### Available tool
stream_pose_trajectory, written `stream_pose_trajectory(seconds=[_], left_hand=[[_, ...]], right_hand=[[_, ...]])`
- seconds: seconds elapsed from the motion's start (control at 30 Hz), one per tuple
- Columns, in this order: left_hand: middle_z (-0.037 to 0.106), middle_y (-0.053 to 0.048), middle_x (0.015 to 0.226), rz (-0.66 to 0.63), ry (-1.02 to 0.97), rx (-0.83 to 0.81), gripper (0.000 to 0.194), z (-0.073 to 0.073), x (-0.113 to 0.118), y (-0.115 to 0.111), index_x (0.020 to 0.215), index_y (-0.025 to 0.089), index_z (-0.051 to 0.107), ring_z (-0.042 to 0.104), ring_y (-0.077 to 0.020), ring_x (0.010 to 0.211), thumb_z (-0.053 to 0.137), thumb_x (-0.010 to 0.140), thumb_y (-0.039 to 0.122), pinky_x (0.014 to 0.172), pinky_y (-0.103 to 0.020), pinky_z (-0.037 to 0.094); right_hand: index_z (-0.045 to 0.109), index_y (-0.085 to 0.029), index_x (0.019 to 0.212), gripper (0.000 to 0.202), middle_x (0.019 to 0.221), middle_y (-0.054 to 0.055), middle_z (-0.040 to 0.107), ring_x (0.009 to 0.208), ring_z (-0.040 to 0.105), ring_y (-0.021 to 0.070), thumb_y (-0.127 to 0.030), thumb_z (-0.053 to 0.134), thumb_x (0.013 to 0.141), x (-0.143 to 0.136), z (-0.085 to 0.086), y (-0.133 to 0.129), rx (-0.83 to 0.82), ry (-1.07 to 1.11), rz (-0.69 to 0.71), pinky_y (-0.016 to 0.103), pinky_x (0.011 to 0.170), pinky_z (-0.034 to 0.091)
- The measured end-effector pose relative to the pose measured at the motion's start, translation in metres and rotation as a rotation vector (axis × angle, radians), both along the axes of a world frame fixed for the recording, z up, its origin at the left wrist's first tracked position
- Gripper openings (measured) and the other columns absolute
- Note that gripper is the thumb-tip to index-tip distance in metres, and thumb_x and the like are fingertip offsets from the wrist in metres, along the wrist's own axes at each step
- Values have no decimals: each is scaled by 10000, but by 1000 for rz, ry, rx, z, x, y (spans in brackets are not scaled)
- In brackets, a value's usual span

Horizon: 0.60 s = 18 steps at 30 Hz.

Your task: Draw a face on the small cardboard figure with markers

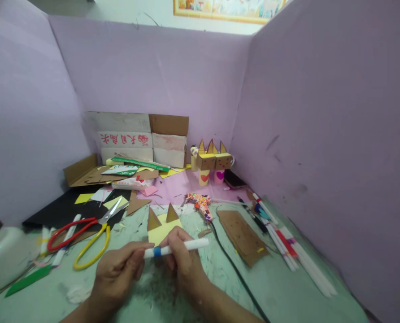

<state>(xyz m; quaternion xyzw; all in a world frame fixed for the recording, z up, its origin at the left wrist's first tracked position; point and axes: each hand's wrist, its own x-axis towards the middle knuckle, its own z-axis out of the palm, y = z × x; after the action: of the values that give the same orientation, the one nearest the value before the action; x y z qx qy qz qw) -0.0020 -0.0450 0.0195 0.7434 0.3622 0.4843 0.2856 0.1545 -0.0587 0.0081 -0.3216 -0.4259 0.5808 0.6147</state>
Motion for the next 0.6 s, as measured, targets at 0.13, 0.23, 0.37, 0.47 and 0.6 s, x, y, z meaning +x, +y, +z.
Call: stream_pose_trajectory(seconds=[0.13, 0.23, 0.37, 0.47, 0.6], left_hand=[[489, 46, 406, -6, 17, 35, 308, -1, -2, -1, 886, 233, 736, 420, -95, 336, 455, 939, 347, 396, -206, 341], [516, 41, 429, 23, 52, 97, 277, -1, -2, -4, 888, 241, 728, 452, -101, 354, 465, 935, 316, 416, -211, 360], [545, 32, 492, 52, 112, 123, 249, 5, -1, -10, 915, 262, 707, 505, -115, 418, 461, 935, 296, 477, -227, 391], [530, 29, 574, 155, 21, 126, 223, 12, -3, -11, 1056, 271, 628, 511, -136, 504, 447, 939, 326, 538, -254, 398], [550, -1, 782, 270, -96, 114, 262, 15, -14, 6, 1159, 244, 460, 546, -163, 675, 486, 907, 313, 636, -279, 449]], right_hand=[[520, -189, 736, 440, 420, -119, 285, 353, 179, 46, -611, 551, 854, -6, -1, -5, 0, 33, 34, 164, 353, 178], [504, -198, 723, 446, 424, -121, 293, 339, 151, 38, -624, 554, 843, -10, -2, -8, 14, 91, 32, 160, 332, 164], [543, -191, 716, 408, 417, -109, 308, 345, 175, 45, -571, 565, 863, -8, 1, -5, 76, 102, 38, 165, 342, 168], [594, -179, 667, 367, 405, -91, 304, 365, 214, 56, -492, 602, 858, 6, 15, -1, 190, 66, -67, 174, 361, 189], [591, -200, 621, 280, 423, -80, 317, 373, 247, 70, -399, 651, 808, 41, 40, 6, 269, 165, -569, 175, 355, 231]])
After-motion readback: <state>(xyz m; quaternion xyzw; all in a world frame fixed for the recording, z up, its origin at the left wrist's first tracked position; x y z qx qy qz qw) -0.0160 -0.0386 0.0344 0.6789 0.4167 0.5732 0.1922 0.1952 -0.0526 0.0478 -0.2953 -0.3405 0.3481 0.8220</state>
